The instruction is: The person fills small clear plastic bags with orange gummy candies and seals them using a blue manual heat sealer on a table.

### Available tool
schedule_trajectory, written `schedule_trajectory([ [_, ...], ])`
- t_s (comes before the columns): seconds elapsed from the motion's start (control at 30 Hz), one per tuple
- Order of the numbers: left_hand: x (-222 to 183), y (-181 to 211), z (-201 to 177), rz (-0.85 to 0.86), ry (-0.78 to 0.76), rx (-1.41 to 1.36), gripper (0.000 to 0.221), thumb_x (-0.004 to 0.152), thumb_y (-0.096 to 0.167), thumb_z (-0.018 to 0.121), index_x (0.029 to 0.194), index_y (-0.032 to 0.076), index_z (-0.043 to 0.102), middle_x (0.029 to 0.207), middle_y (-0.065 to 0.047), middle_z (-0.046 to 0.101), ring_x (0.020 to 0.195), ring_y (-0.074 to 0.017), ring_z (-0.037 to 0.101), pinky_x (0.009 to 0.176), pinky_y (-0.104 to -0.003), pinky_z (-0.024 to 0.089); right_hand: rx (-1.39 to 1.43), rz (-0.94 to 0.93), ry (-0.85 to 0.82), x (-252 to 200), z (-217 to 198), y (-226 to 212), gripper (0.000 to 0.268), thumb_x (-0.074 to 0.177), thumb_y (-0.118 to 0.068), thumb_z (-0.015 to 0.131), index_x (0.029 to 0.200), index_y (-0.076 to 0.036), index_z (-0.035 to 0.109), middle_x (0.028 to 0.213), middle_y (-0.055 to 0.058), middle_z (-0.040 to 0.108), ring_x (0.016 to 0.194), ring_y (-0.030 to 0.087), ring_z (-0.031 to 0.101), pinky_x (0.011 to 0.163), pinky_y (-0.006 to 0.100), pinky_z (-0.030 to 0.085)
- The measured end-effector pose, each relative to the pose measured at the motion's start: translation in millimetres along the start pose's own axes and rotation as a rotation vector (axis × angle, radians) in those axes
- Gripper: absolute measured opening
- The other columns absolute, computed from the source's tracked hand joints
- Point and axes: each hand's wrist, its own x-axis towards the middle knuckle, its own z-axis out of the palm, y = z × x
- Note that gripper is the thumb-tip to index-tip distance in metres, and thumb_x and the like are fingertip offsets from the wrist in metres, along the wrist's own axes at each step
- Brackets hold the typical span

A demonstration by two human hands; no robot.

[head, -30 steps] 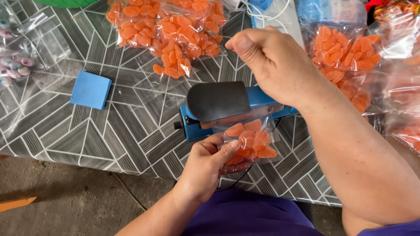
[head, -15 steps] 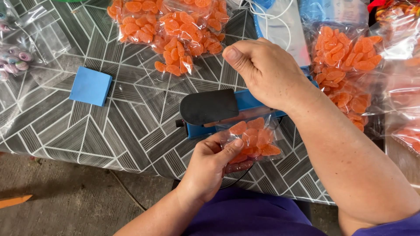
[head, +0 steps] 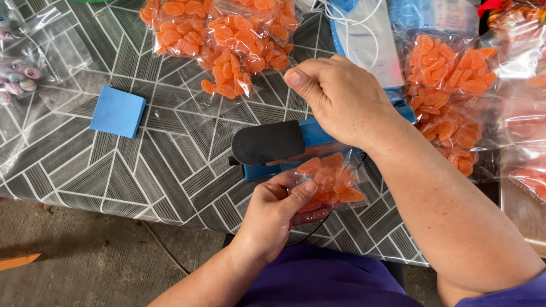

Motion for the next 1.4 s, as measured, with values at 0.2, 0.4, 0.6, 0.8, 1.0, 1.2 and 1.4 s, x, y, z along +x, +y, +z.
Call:
schedule_trajectory([
  [0.2, 0, 4, 2, -0.016, 0.002, 0.055, 0.029, 0.092, 0.014, 0.071, 0.117, 0.000, 0.070, 0.103, -0.018, 0.077, 0.092, -0.0381, 0.078, 0.081, -0.045, 0.067, -0.065, 0.024, 0.067, 0, 7, 0, 0.054, 0.111, -0.055, 0.030, 0.085, -0.017, 0.058, 0.079, -0.001, 0.060, 0.099, 0.028, 0.058, 0.072, 0.049, 0.047],
  [0.4, -1, 10, 3, -0.036, -0.038, 0.056, 0.038, 0.090, 0.016, 0.070, 0.124, -0.001, 0.068, 0.110, -0.022, 0.077, 0.098, -0.0409, 0.078, 0.085, -0.046, 0.066, -0.141, 0.085, 0.052, 6, 8, -10, 0.053, 0.110, -0.054, 0.030, 0.108, -0.017, 0.069, 0.085, 0.005, 0.070, 0.100, 0.035, 0.060, 0.075, 0.055, 0.050],
  [0.6, 5, 4, -3, 0.013, -0.066, 0.001, 0.024, 0.091, 0.013, 0.072, 0.108, -0.004, 0.069, 0.102, -0.024, 0.077, 0.096, -0.0431, 0.078, 0.085, -0.051, 0.067, -0.222, 0.272, -0.171, 13, -2, -23, 0.060, 0.111, -0.060, 0.023, 0.094, -0.015, 0.058, 0.080, 0.009, 0.070, 0.080, 0.039, 0.065, 0.073, 0.055, 0.048],
  [0.8, 7, 1, -7, 0.005, -0.037, 0.031, 0.025, 0.089, 0.013, 0.074, 0.109, -0.002, 0.069, 0.096, -0.021, 0.076, 0.090, -0.0416, 0.079, 0.081, -0.049, 0.068, -0.240, 0.332, -0.237, 15, 0, -24, 0.062, 0.111, -0.061, 0.021, 0.096, -0.013, 0.059, 0.087, 0.012, 0.072, 0.086, 0.041, 0.066, 0.078, 0.056, 0.048],
  [1.0, 3, 9, -1, -0.022, -0.048, 0.051, 0.032, 0.089, 0.015, 0.073, 0.114, -0.004, 0.070, 0.102, -0.023, 0.077, 0.093, -0.0429, 0.078, 0.084, -0.048, 0.067, -0.233, 0.373, -0.245, 14, -3, -27, 0.062, 0.112, -0.061, 0.022, 0.095, -0.014, 0.058, 0.087, 0.012, 0.071, 0.086, 0.040, 0.065, 0.079, 0.055, 0.047],
  [1.2, 3, 10, -2, -0.008, -0.065, 0.067, 0.030, 0.089, 0.016, 0.073, 0.111, -0.004, 0.070, 0.099, -0.022, 0.077, 0.092, -0.0402, 0.079, 0.081, -0.046, 0.067, -0.251, 0.351, -0.204, 15, 2, -21, 0.061, 0.112, -0.060, 0.023, 0.095, -0.013, 0.059, 0.089, 0.013, 0.072, 0.087, 0.043, 0.065, 0.079, 0.058, 0.047],
  [1.4, 6, 7, -5, 0.008, -0.075, 0.068, 0.027, 0.089, 0.017, 0.074, 0.108, -0.003, 0.071, 0.097, -0.019, 0.077, 0.091, -0.0393, 0.079, 0.080, -0.046, 0.067, -0.272, 0.364, -0.275, 17, -1, -25, 0.061, 0.112, -0.060, 0.022, 0.098, -0.014, 0.060, 0.092, 0.013, 0.072, 0.090, 0.041, 0.065, 0.079, 0.056, 0.047],
])
